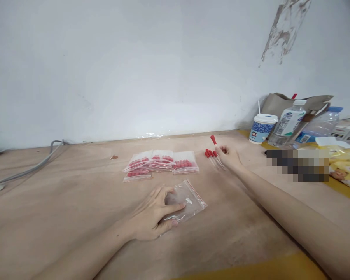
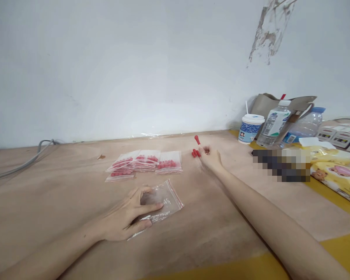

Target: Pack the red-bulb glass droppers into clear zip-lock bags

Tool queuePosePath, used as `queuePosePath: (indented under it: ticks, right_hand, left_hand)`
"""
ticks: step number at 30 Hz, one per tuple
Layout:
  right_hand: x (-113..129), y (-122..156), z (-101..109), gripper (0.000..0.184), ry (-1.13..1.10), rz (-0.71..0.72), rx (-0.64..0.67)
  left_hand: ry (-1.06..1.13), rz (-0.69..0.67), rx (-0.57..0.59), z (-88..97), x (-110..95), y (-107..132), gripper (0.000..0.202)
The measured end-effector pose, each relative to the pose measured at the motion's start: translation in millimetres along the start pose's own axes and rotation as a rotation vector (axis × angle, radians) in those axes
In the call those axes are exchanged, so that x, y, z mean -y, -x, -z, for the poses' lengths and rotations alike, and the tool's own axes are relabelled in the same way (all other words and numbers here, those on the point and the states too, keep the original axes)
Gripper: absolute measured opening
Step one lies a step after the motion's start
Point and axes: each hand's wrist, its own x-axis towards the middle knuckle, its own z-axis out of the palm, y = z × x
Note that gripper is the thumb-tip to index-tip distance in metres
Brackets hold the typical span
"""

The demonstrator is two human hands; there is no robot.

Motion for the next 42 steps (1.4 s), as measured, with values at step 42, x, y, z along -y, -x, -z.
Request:
queuePosePath:
  ticks: [42]
  right_hand:
    - [17.6,97.4,23.6,0.018,-0.628,0.459,1.086]
  left_hand:
    - [0.079,0.127,0.056,-3.5,5.6,0.6,0.057]
